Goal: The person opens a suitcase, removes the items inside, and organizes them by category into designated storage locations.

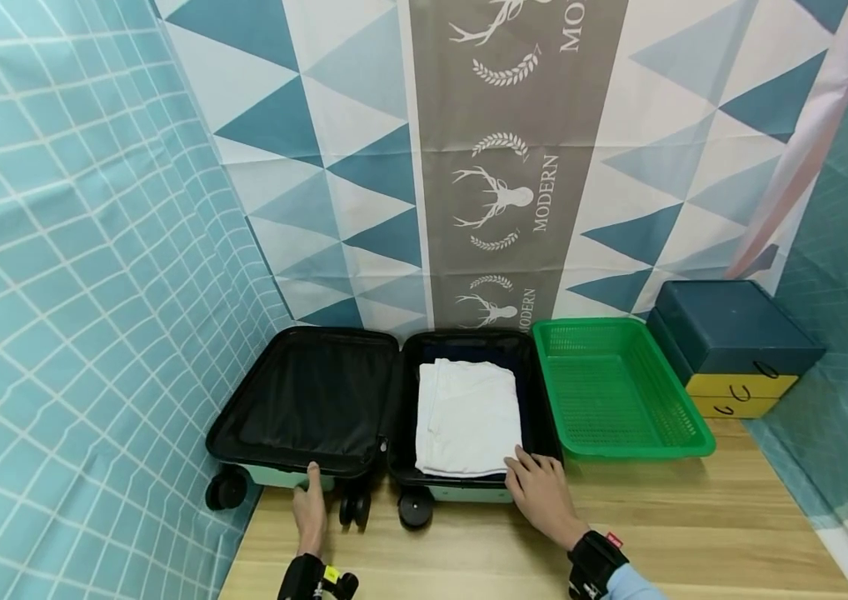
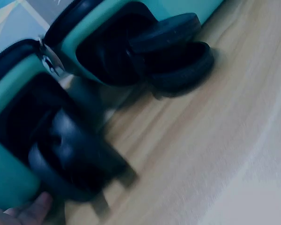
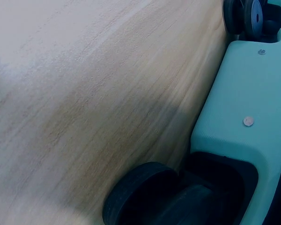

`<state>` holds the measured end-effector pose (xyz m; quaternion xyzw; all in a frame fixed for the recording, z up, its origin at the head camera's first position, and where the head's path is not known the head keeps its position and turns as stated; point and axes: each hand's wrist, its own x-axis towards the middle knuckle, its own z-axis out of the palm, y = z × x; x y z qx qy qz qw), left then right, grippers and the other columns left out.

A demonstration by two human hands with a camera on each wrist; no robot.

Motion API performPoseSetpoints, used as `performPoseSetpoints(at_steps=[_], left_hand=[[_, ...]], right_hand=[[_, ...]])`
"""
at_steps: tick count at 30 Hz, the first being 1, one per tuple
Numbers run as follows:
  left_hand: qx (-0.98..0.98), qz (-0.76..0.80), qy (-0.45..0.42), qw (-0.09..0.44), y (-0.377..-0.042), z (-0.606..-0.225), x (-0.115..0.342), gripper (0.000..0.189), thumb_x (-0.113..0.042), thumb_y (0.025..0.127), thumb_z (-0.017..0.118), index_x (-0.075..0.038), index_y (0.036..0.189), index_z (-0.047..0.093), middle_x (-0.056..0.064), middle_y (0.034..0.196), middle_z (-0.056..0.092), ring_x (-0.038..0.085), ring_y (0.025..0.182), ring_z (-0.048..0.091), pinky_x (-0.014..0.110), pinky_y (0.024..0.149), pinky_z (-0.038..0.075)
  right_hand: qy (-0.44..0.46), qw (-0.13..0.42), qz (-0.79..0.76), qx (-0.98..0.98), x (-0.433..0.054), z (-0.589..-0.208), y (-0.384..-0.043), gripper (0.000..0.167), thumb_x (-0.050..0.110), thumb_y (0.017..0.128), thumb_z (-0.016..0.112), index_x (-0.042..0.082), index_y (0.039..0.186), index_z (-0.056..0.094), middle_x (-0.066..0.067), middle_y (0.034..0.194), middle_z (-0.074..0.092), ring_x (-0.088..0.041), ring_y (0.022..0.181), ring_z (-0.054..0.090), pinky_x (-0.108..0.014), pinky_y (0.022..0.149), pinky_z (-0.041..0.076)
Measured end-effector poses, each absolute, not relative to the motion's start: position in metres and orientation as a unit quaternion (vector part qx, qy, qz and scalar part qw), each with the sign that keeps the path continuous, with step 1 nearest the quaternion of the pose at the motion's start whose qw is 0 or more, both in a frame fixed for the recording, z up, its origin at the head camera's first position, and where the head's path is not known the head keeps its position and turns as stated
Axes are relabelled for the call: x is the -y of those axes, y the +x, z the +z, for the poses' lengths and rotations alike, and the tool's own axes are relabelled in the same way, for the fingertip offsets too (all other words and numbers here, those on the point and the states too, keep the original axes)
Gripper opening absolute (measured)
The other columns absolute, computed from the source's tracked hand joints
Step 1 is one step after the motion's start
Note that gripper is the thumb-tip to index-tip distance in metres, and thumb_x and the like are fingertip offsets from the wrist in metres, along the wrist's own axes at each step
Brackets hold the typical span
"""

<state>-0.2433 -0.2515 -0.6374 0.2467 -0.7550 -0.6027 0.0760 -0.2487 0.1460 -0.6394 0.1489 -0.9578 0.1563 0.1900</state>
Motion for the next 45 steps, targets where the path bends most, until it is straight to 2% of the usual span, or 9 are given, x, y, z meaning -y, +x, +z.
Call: performPoseSetpoints(at_steps=[5, 9, 18, 23, 26, 30, 33, 39, 45], left_hand=[[0.799, -0.533, 0.276, 0.033, -0.245, -0.633, 0.255, 0.106, -0.079, 0.091, 0.017, 0.018, 0.119, 0.051, 0.045, 0.114, 0.045, 0.055, 0.097, 0.049, 0.062, 0.09, 0.038], [0.819, -0.504, 0.272, 0.016, -0.247, -0.628, 0.257, 0.094, -0.081, 0.09, 0.02, 0.004, 0.088, 0.06, 0.025, 0.079, 0.06, 0.039, 0.072, 0.055, 0.049, 0.075, 0.039], [0.819, -0.505, 0.271, 0.03, -0.243, -0.631, 0.253, 0.099, -0.077, 0.093, 0.017, 0.011, 0.104, 0.061, 0.016, 0.073, 0.064, 0.035, 0.068, 0.06, 0.057, 0.081, 0.04], [0.81, -0.489, 0.298, 0.122, -0.257, -0.664, 0.258, 0.082, -0.075, 0.093, 0.028, 0.002, 0.119, 0.04, 0.017, 0.09, 0.051, 0.032, 0.069, 0.047, 0.05, 0.073, 0.033], [0.812, -0.465, 0.266, 0.232, -0.251, -0.647, 0.241, 0.048, -0.05, 0.103, 0.044, -0.003, 0.108, 0.044, 0.009, 0.081, 0.046, 0.025, 0.064, 0.042, 0.042, 0.067, 0.031], [0.8, -0.408, 0.098, 0.43, -0.243, -0.614, 0.2, 0.015, -0.005, 0.093, 0.064, -0.005, 0.084, 0.051, -0.002, 0.061, 0.042, 0.008, 0.05, 0.035, 0.028, 0.053, 0.031], [0.791, -0.362, -0.044, 0.492, -0.25, -0.605, 0.165, 0.017, 0.004, 0.081, 0.068, -0.007, 0.079, 0.054, -0.006, 0.058, 0.044, 0.003, 0.049, 0.037, 0.024, 0.045, 0.031], [0.862, -0.258, -0.181, 0.397, -0.266, -0.589, 0.095, 0.014, -0.006, 0.079, 0.075, -0.011, 0.087, 0.063, -0.005, 0.065, 0.049, 0.01, 0.053, 0.046, 0.025, 0.048, 0.037], [0.968, -0.159, -0.097, 0.17, -0.291, -0.574, 0.066, 0.034, -0.017, 0.087, 0.075, -0.007, 0.119, 0.065, 0.019, 0.096, 0.058, 0.038, 0.081, 0.056, 0.046, 0.065, 0.046]], right_hand=[[0.151, 0.189, 0.154, 0.958, -0.146, -0.637, -0.25, 0.028, 0.026, 0.1, 0.057, 0.012, 0.118, 0.073, -0.014, 0.13, 0.063, -0.037, 0.108, 0.06, -0.053, 0.094, 0.039], [0.139, 0.178, 0.157, 0.961, -0.146, -0.634, -0.249, 0.029, 0.026, 0.101, 0.055, 0.013, 0.12, 0.072, -0.014, 0.131, 0.062, -0.036, 0.106, 0.06, -0.054, 0.095, 0.038], [0.124, 0.148, 0.161, 0.968, -0.143, -0.628, -0.246, 0.029, 0.025, 0.102, 0.053, 0.013, 0.119, 0.072, -0.013, 0.131, 0.062, -0.036, 0.104, 0.061, -0.054, 0.096, 0.037], [0.126, 0.17, 0.166, 0.963, -0.144, -0.63, -0.246, 0.029, 0.025, 0.101, 0.053, 0.012, 0.119, 0.073, -0.014, 0.13, 0.063, -0.034, 0.101, 0.062, -0.053, 0.093, 0.038], [0.118, 0.163, 0.163, 0.966, -0.145, -0.629, -0.245, 0.029, 0.026, 0.101, 0.053, 0.013, 0.119, 0.072, -0.014, 0.131, 0.062, -0.032, 0.101, 0.062, -0.053, 0.092, 0.038], [0.11, 0.127, 0.18, 0.969, -0.144, -0.625, -0.244, 0.028, 0.026, 0.1, 0.055, 0.012, 0.117, 0.073, -0.015, 0.13, 0.062, -0.036, 0.102, 0.061, -0.054, 0.088, 0.042], [0.115, 0.088, 0.232, 0.962, -0.144, -0.615, -0.247, 0.024, 0.019, 0.097, 0.061, 0.009, 0.115, 0.072, -0.018, 0.127, 0.062, -0.04, 0.102, 0.058, -0.055, 0.083, 0.045], [0.111, 0.018, 0.274, 0.955, -0.142, -0.585, -0.27, 0.028, 0.012, 0.09, 0.066, 0.004, 0.116, 0.068, -0.02, 0.114, 0.061, -0.041, 0.099, 0.057, -0.052, 0.079, 0.047], [0.108, -0.021, 0.302, 0.947, -0.138, -0.567, -0.306, 0.033, 0.011, 0.082, 0.067, -0.004, 0.112, 0.066, -0.027, 0.102, 0.06, -0.043, 0.089, 0.059, -0.05, 0.077, 0.047]])
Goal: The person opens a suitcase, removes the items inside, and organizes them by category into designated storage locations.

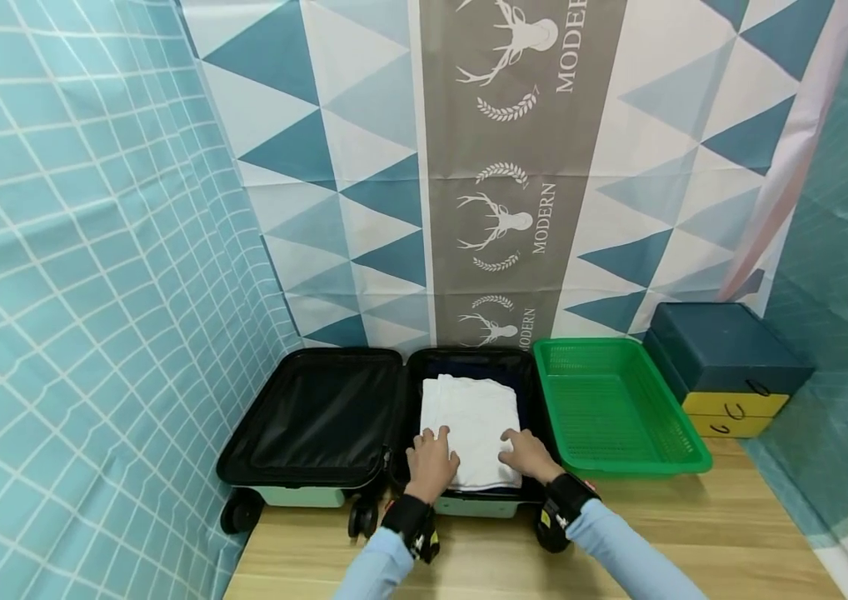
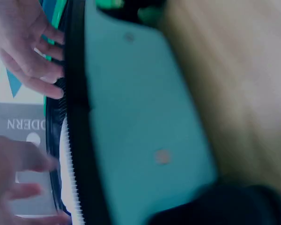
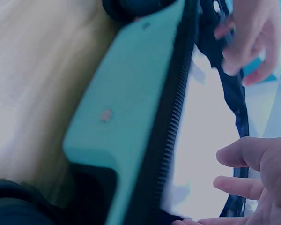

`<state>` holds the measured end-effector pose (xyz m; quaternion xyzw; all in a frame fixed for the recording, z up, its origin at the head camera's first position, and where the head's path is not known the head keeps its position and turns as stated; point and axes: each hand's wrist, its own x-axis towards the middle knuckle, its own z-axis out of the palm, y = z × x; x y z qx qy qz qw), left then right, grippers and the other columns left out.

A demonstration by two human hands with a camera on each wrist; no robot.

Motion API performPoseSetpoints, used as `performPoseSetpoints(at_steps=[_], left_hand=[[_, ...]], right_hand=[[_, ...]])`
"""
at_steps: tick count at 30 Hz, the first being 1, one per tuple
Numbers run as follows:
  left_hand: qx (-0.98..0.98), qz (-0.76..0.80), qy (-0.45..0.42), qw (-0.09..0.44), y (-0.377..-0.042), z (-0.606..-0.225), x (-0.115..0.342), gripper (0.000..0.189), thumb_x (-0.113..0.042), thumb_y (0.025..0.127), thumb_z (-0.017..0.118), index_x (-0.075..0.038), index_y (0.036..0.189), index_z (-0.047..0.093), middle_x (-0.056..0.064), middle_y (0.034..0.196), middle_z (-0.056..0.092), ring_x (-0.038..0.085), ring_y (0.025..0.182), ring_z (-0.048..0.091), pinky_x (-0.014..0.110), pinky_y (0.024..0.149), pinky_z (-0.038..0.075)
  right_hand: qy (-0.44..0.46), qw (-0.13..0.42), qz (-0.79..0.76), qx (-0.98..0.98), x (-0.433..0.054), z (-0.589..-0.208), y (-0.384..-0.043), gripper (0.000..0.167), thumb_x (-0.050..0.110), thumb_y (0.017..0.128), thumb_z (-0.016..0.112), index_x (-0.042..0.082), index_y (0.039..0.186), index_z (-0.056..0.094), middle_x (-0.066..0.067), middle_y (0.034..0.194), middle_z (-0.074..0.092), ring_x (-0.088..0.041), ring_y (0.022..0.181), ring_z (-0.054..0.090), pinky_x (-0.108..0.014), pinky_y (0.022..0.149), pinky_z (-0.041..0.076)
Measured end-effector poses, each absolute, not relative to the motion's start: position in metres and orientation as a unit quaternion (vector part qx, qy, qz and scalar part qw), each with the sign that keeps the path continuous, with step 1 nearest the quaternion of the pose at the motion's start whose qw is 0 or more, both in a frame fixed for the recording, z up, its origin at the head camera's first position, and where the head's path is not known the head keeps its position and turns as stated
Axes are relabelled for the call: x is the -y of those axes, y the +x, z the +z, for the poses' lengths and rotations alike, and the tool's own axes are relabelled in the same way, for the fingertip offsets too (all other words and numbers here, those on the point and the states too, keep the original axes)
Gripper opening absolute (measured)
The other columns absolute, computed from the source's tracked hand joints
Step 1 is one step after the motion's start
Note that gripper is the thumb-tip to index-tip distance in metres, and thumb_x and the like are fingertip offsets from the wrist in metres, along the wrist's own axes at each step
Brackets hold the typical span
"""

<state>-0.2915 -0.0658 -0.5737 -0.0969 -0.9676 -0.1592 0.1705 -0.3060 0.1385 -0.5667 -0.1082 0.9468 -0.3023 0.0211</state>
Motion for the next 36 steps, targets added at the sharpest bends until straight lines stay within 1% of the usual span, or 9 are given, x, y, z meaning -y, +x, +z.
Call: performPoseSetpoints(at_steps=[5, 8, 12, 17, 22, 27, 31, 34, 36], left_hand=[[0.987, -0.155, -0.045, -0.006, -0.322, -0.563, 0.065, 0.048, -0.022, 0.093, 0.068, -0.006, 0.135, 0.055, 0.034, 0.111, 0.053, 0.049, 0.088, 0.054, 0.057, 0.072, 0.045], [0.985, -0.162, -0.028, -0.048, -0.336, -0.564, 0.069, 0.051, -0.024, 0.096, 0.065, -0.004, 0.14, 0.049, 0.039, 0.119, 0.05, 0.051, 0.094, 0.054, 0.058, 0.078, 0.044], [0.978, -0.195, -0.014, -0.073, -0.345, -0.569, 0.076, 0.053, -0.022, 0.096, 0.063, 0.0, 0.141, 0.045, 0.038, 0.118, 0.052, 0.053, 0.1, 0.054, 0.059, 0.083, 0.043], [0.957, -0.281, -0.018, -0.073, -0.351, -0.568, 0.079, 0.059, -0.017, 0.094, 0.064, 0.005, 0.143, 0.039, 0.037, 0.114, 0.054, 0.057, 0.1, 0.05, 0.059, 0.081, 0.042], [0.954, -0.29, -0.016, -0.066, -0.35, -0.566, 0.078, 0.058, -0.015, 0.093, 0.066, 0.005, 0.141, 0.042, 0.033, 0.112, 0.055, 0.054, 0.103, 0.052, 0.056, 0.081, 0.043], [0.947, -0.321, -0.014, -0.018, -0.344, -0.574, 0.078, 0.045, -0.004, 0.089, 0.07, 0.005, 0.128, 0.049, 0.032, 0.103, 0.052, 0.047, 0.087, 0.055, 0.05, 0.071, 0.043], [0.925, -0.38, -0.005, 0.015, -0.345, -0.578, 0.077, 0.048, -0.003, 0.089, 0.071, 0.003, 0.13, 0.046, 0.032, 0.106, 0.05, 0.043, 0.083, 0.053, 0.048, 0.069, 0.041], [0.902, -0.431, -0.025, 0.008, -0.349, -0.577, 0.076, 0.054, -0.01, 0.091, 0.069, 0.003, 0.135, 0.042, 0.033, 0.115, 0.053, 0.045, 0.088, 0.057, 0.05, 0.072, 0.045], [0.897, -0.44, -0.048, -0.006, -0.351, -0.577, 0.076, 0.052, -0.014, 0.092, 0.067, 0.004, 0.135, 0.043, 0.032, 0.119, 0.056, 0.043, 0.092, 0.059, 0.049, 0.074, 0.047]], right_hand=[[-0.067, 0.077, -0.334, -0.937, -0.14, -0.561, -0.327, 0.035, 0.01, 0.084, 0.065, -0.008, 0.114, 0.063, -0.028, 0.112, 0.06, -0.039, 0.094, 0.06, -0.047, 0.078, 0.048], [-0.064, 0.095, -0.346, -0.931, -0.141, -0.564, -0.333, 0.03, 0.008, 0.086, 0.064, -0.008, 0.112, 0.062, -0.025, 0.112, 0.062, -0.033, 0.088, 0.06, -0.043, 0.075, 0.048], [-0.063, 0.072, -0.337, -0.937, -0.137, -0.571, -0.335, 0.027, 0.007, 0.084, 0.065, -0.008, 0.107, 0.063, -0.023, 0.103, 0.063, -0.029, 0.078, 0.058, -0.04, 0.069, 0.048], [-0.01, 0.025, -0.343, -0.939, -0.13, -0.575, -0.341, 0.036, 0.003, 0.08, 0.067, -0.009, 0.113, 0.06, -0.024, 0.097, 0.064, -0.032, 0.075, 0.058, -0.041, 0.066, 0.046], [0.011, 0.02, -0.378, -0.926, -0.123, -0.577, -0.348, 0.051, -0.008, 0.071, 0.064, -0.006, 0.122, 0.059, -0.025, 0.098, 0.064, -0.03, 0.071, 0.051, -0.034, 0.058, 0.042], [0.009, 0.027, -0.45, -0.893, -0.122, -0.582, -0.35, 0.059, -0.012, 0.065, 0.06, -0.005, 0.124, 0.061, -0.02, 0.091, 0.062, -0.019, 0.057, 0.039, -0.028, 0.049, 0.033], [-0.01, 0.067, -0.53, -0.845, -0.124, -0.578, -0.347, 0.068, -0.011, 0.068, 0.058, -0.012, 0.135, 0.049, -0.014, 0.08, 0.056, -0.014, 0.052, 0.027, -0.029, 0.05, 0.028], [-0.016, 0.12, -0.573, -0.811, -0.125, -0.57, -0.344, 0.071, -0.009, 0.075, 0.055, -0.015, 0.143, 0.036, -0.008, 0.071, 0.046, -0.014, 0.053, 0.027, -0.031, 0.053, 0.03], [-0.01, 0.149, -0.58, -0.801, -0.125, -0.566, -0.343, 0.073, -0.007, 0.078, 0.052, -0.014, 0.147, 0.029, -0.012, 0.075, 0.046, -0.016, 0.057, 0.033, -0.033, 0.056, 0.036]])
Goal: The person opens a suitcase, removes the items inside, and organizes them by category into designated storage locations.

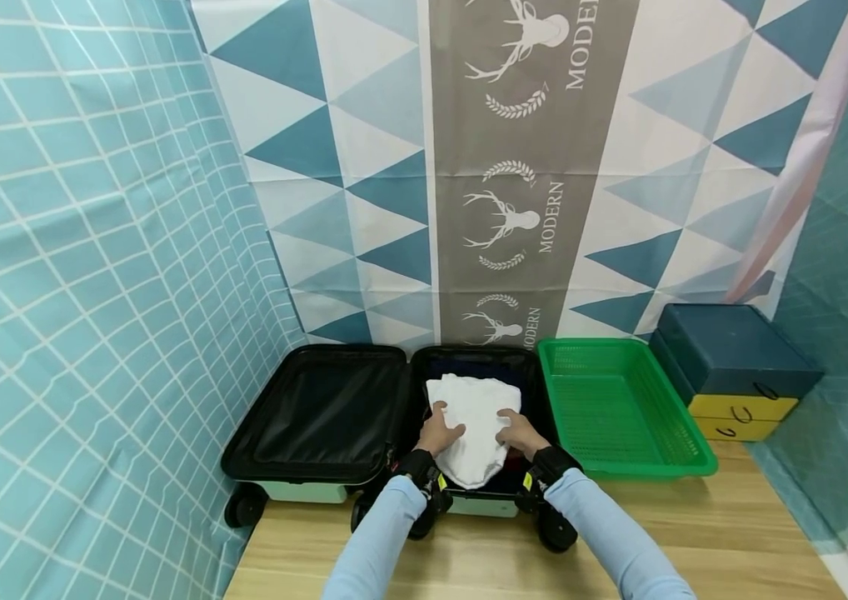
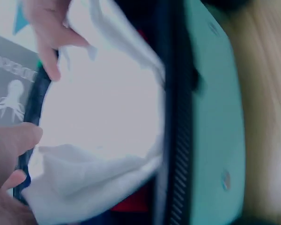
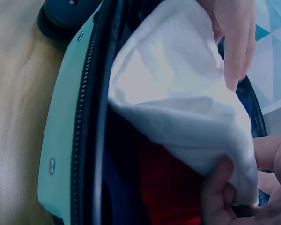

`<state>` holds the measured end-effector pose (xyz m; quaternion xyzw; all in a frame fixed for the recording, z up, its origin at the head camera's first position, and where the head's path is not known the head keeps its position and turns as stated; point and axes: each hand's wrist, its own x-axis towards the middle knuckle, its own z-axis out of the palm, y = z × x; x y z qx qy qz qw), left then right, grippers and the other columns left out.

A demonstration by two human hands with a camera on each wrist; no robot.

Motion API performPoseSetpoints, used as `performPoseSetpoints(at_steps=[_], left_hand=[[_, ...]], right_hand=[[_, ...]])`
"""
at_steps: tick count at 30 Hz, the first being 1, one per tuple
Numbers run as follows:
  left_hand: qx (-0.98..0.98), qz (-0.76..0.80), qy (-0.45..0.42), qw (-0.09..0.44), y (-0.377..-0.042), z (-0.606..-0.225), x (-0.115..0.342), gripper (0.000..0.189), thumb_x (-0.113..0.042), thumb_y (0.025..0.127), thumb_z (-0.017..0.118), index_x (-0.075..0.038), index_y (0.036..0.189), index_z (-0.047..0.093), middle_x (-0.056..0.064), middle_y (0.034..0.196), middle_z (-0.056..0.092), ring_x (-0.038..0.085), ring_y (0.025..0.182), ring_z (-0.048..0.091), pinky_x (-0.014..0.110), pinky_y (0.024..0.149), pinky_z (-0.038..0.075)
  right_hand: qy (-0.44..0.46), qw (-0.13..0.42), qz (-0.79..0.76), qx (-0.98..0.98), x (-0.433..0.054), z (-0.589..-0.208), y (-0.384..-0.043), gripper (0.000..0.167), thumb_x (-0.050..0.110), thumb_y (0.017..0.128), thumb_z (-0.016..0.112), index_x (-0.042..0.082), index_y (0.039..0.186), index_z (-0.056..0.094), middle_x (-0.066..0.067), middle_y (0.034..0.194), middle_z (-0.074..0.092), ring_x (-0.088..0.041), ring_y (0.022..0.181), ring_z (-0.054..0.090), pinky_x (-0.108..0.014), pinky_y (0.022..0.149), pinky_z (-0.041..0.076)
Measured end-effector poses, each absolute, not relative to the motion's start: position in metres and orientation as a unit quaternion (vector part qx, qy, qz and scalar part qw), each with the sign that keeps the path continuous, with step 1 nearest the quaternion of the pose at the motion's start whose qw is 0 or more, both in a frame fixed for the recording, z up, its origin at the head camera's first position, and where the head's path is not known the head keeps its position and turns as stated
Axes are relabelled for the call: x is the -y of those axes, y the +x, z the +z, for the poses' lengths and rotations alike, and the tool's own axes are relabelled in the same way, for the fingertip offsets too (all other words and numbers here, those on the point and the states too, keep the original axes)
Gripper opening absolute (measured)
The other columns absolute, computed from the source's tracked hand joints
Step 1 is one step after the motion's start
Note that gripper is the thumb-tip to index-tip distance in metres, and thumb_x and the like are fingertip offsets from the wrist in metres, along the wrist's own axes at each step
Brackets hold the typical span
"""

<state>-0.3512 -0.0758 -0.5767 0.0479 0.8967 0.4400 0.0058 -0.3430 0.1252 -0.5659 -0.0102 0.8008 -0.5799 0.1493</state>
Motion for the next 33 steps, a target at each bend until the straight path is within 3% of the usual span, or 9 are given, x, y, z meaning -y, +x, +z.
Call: performPoseSetpoints(at_steps=[3, 6, 9, 11, 16, 21, 23, 29, 33], left_hand=[[-0.902, 0.426, 0.075, 0.013, -0.353, -0.576, 0.077, 0.04, -0.009, 0.09, 0.063, 0.005, 0.126, 0.052, 0.027, 0.113, 0.061, 0.038, 0.086, 0.059, 0.046, 0.073, 0.047], [-0.909, 0.411, 0.075, 0.0, -0.353, -0.574, 0.08, 0.03, 0.0, 0.087, 0.059, 0.005, 0.117, 0.06, 0.025, 0.108, 0.063, 0.036, 0.084, 0.056, 0.046, 0.072, 0.044], [-0.91, 0.409, 0.066, -0.002, -0.353, -0.568, 0.082, 0.029, 0.004, 0.088, 0.056, 0.004, 0.116, 0.061, 0.025, 0.111, 0.062, 0.036, 0.086, 0.055, 0.046, 0.074, 0.043], [-0.911, 0.407, 0.066, 0.005, -0.356, -0.561, 0.082, 0.031, 0.004, 0.089, 0.055, 0.004, 0.12, 0.062, 0.025, 0.115, 0.061, 0.035, 0.084, 0.054, 0.043, 0.071, 0.042], [-0.912, 0.401, 0.078, 0.035, -0.362, -0.548, 0.076, 0.041, 0.004, 0.09, 0.056, 0.003, 0.131, 0.06, 0.025, 0.126, 0.059, 0.033, 0.082, 0.056, 0.037, 0.066, 0.035], [-0.918, 0.378, 0.108, 0.043, -0.363, -0.539, 0.063, 0.049, 0.006, 0.085, 0.055, 0.005, 0.133, 0.058, 0.03, 0.13, 0.053, 0.038, 0.109, 0.055, 0.038, 0.075, 0.037], [-0.917, 0.379, 0.118, 0.032, -0.364, -0.538, 0.057, 0.049, 0.006, 0.084, 0.054, 0.005, 0.132, 0.059, 0.031, 0.129, 0.052, 0.037, 0.109, 0.054, 0.038, 0.077, 0.038], [-0.902, 0.413, 0.127, 0.007, -0.363, -0.532, 0.026, 0.05, 0.005, 0.085, 0.051, 0.003, 0.134, 0.058, 0.028, 0.129, 0.048, 0.032, 0.094, 0.052, 0.038, 0.075, 0.038], [-0.893, 0.424, 0.151, -0.004, -0.363, -0.528, 0.0, 0.049, 0.003, 0.086, 0.051, 0.001, 0.135, 0.057, 0.023, 0.126, 0.048, 0.029, 0.09, 0.051, 0.036, 0.077, 0.042]], right_hand=[[-0.005, 0.168, -0.587, -0.792, -0.125, -0.562, -0.343, 0.074, -0.007, 0.08, 0.047, -0.014, 0.149, 0.023, -0.031, 0.123, 0.045, -0.028, 0.084, 0.047, -0.04, 0.065, 0.046], [-0.008, 0.167, -0.608, -0.776, -0.124, -0.557, -0.342, 0.076, -0.013, 0.079, 0.04, -0.015, 0.15, 0.015, -0.035, 0.154, -0.001, -0.042, 0.11, 0.042, -0.049, 0.073, 0.051], [-0.02, 0.149, -0.632, -0.761, -0.129, -0.563, -0.351, 0.079, -0.015, 0.077, 0.037, -0.013, 0.152, 0.011, -0.031, 0.156, -0.009, -0.049, 0.112, 0.043, -0.056, 0.074, 0.052], [-0.051, 0.129, -0.63, -0.764, -0.139, -0.577, -0.365, 0.08, -0.012, 0.077, 0.038, -0.008, 0.154, 0.015, -0.029, 0.155, -0.005, -0.044, 0.105, 0.048, -0.052, 0.069, 0.054], [-0.082, 0.128, -0.557, -0.817, -0.152, -0.573, -0.374, 0.076, -0.011, 0.079, 0.039, -0.008, 0.153, 0.024, -0.031, 0.156, 0.003, -0.036, 0.096, 0.04, -0.036, 0.058, 0.033], [-0.104, 0.118, -0.494, -0.855, -0.157, -0.541, -0.352, 0.067, -0.015, 0.082, 0.036, -0.018, 0.147, 0.024, -0.039, 0.152, 0.007, -0.047, 0.111, 0.038, -0.033, 0.059, 0.031], [-0.124, 0.111, -0.486, -0.858, -0.167, -0.541, -0.353, 0.065, -0.016, 0.084, 0.034, -0.016, 0.149, 0.024, -0.038, 0.153, 0.005, -0.048, 0.129, 0.028, -0.037, 0.059, 0.031], [-0.202, 0.063, -0.446, -0.87, -0.237, -0.625, -0.417, 0.07, -0.011, 0.093, 0.034, 0.007, 0.159, 0.018, -0.021, 0.162, -0.007, -0.035, 0.132, 0.033, -0.039, 0.058, 0.026], [-0.165, 0.03, -0.369, -0.914, -0.271, -0.641, -0.434, 0.07, -0.011, 0.094, 0.04, 0.005, 0.159, 0.017, -0.024, 0.162, -0.004, -0.042, 0.139, 0.03, -0.042, 0.063, 0.03]])
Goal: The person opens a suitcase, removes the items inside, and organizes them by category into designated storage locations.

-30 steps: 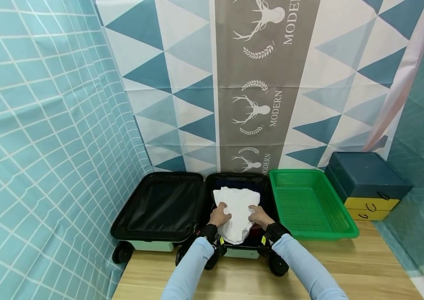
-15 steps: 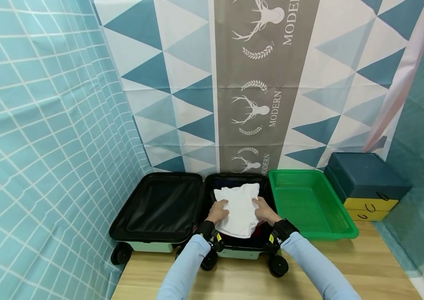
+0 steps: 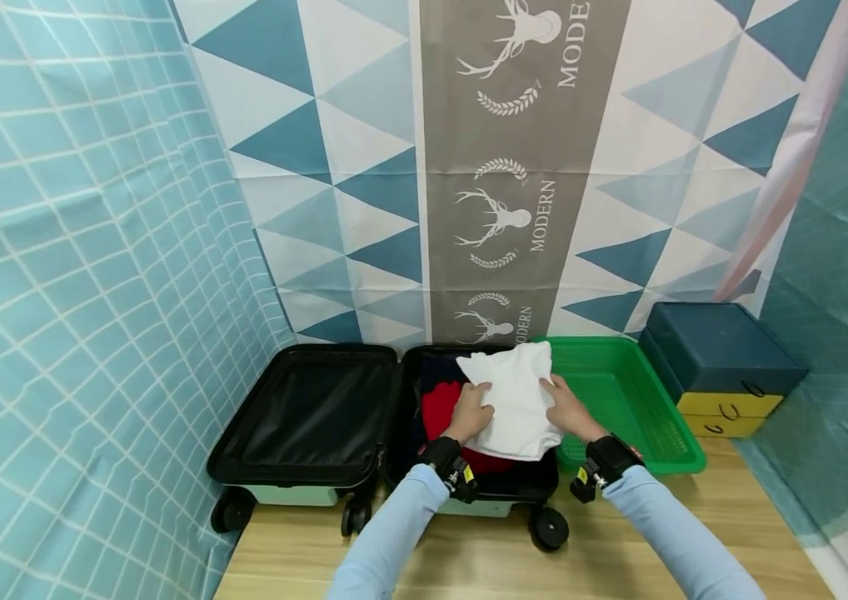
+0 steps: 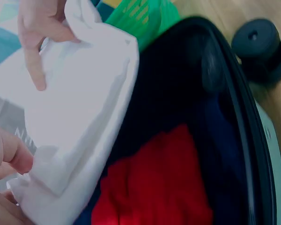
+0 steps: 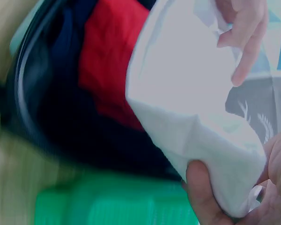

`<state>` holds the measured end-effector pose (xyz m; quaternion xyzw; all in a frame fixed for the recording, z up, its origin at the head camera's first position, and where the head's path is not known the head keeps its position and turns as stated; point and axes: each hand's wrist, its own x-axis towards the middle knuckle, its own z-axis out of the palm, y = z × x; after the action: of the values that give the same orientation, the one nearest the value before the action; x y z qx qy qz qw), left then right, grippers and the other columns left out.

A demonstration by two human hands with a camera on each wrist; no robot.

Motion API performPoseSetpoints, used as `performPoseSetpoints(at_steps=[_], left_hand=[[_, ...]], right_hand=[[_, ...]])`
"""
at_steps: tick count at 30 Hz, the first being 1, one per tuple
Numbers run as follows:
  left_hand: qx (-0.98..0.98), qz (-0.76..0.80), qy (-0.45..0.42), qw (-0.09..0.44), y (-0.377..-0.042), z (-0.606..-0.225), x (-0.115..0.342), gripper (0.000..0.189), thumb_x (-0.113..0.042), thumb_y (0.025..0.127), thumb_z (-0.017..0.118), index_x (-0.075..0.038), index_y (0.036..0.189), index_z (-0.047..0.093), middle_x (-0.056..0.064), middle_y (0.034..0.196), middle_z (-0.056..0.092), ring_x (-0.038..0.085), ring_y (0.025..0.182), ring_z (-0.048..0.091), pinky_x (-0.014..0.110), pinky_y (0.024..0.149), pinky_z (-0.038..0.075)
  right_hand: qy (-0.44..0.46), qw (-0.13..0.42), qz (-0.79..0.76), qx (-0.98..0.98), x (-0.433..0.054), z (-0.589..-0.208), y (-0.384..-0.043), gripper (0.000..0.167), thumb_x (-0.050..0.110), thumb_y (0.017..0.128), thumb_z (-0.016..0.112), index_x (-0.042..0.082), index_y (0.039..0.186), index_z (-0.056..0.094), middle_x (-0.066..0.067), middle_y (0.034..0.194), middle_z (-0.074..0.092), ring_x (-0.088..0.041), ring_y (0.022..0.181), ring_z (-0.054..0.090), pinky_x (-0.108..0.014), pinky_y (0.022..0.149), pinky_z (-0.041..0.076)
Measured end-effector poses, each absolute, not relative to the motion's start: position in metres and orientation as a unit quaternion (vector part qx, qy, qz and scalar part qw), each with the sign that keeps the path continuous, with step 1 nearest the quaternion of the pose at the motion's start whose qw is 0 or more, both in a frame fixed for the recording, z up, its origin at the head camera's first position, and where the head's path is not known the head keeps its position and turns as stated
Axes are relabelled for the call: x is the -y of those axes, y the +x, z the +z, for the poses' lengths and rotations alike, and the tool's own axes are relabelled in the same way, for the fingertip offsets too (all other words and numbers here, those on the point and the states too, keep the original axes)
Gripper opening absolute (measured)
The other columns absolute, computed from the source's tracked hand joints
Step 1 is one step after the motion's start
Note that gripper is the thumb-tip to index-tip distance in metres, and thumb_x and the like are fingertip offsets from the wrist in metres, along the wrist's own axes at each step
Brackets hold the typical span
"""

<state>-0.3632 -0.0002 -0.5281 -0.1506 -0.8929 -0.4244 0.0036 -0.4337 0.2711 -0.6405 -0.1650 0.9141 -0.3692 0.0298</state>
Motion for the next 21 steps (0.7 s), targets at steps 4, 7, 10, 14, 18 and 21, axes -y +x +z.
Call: performPoseSetpoints(at_steps=[4, 7, 10, 14, 18, 21], left_hand=[[0.886, -0.43, -0.171, -0.012, -0.363, -0.524, -0.027, 0.043, 0.005, 0.086, 0.051, -0.001, 0.127, 0.061, 0.018, 0.122, 0.048, 0.025, 0.085, 0.05, 0.033, 0.076, 0.042], [0.884, -0.429, -0.182, -0.026, -0.36, -0.522, -0.045, 0.042, 0.007, 0.086, 0.052, -0.001, 0.126, 0.062, 0.017, 0.12, 0.048, 0.023, 0.082, 0.048, 0.031, 0.074, 0.041], [0.89, -0.411, -0.191, -0.04, -0.358, -0.522, -0.06, 0.048, 0.008, 0.087, 0.05, -0.001, 0.133, 0.058, 0.017, 0.12, 0.047, 0.022, 0.08, 0.045, 0.029, 0.072, 0.039], [0.899, -0.386, -0.201, -0.047, -0.355, -0.527, -0.079, 0.057, 0.009, 0.087, 0.046, -0.001, 0.143, 0.05, 0.019, 0.128, 0.044, 0.024, 0.081, 0.049, 0.028, 0.07, 0.039], [0.888, -0.412, -0.204, -0.03, -0.354, -0.538, -0.094, 0.059, 0.01, 0.088, 0.044, 0.0, 0.146, 0.045, 0.021, 0.141, 0.039, 0.032, 0.102, 0.058, 0.03, 0.076, 0.044], [0.863, -0.456, -0.214, -0.027, -0.353, -0.543, -0.101, 0.06, 0.012, 0.087, 0.045, 0.002, 0.146, 0.044, 0.025, 0.148, 0.033, 0.037, 0.127, 0.047, 0.033, 0.092, 0.045]], right_hand=[[-0.171, 0.014, -0.354, -0.92, -0.3, -0.624, -0.418, 0.064, -0.005, 0.098, 0.04, 0.005, 0.158, 0.018, -0.022, 0.162, -0.003, -0.042, 0.146, 0.011, -0.04, 0.067, 0.028], [-0.162, 0.02, -0.363, -0.917, -0.305, -0.595, -0.392, 0.059, -0.004, 0.099, 0.04, -0.002, 0.156, 0.022, -0.028, 0.16, 0.001, -0.047, 0.144, 0.014, -0.04, 0.065, 0.027], [-0.111, 0.041, -0.334, -0.935, -0.296, -0.553, -0.362, 0.056, -0.009, 0.095, 0.042, -0.016, 0.148, 0.025, -0.04, 0.152, 0.008, -0.057, 0.134, 0.022, -0.044, 0.065, 0.028], [-0.085, 0.05, -0.294, -0.951, -0.295, -0.529, -0.342, 0.055, -0.011, 0.092, 0.041, -0.021, 0.144, 0.025, -0.044, 0.147, 0.01, -0.06, 0.133, 0.019, -0.044, 0.069, 0.028], [-0.079, 0.074, -0.312, -0.944, -0.305, -0.525, -0.335, 0.058, -0.011, 0.09, 0.038, -0.023, 0.145, 0.022, -0.046, 0.148, 0.007, -0.061, 0.136, 0.011, -0.044, 0.074, 0.027], [-0.081, 0.087, -0.33, -0.936, -0.316, -0.527, -0.335, 0.06, -0.012, 0.089, 0.037, -0.024, 0.145, 0.017, -0.047, 0.147, 0.002, -0.063, 0.135, 0.007, -0.043, 0.072, 0.027]])
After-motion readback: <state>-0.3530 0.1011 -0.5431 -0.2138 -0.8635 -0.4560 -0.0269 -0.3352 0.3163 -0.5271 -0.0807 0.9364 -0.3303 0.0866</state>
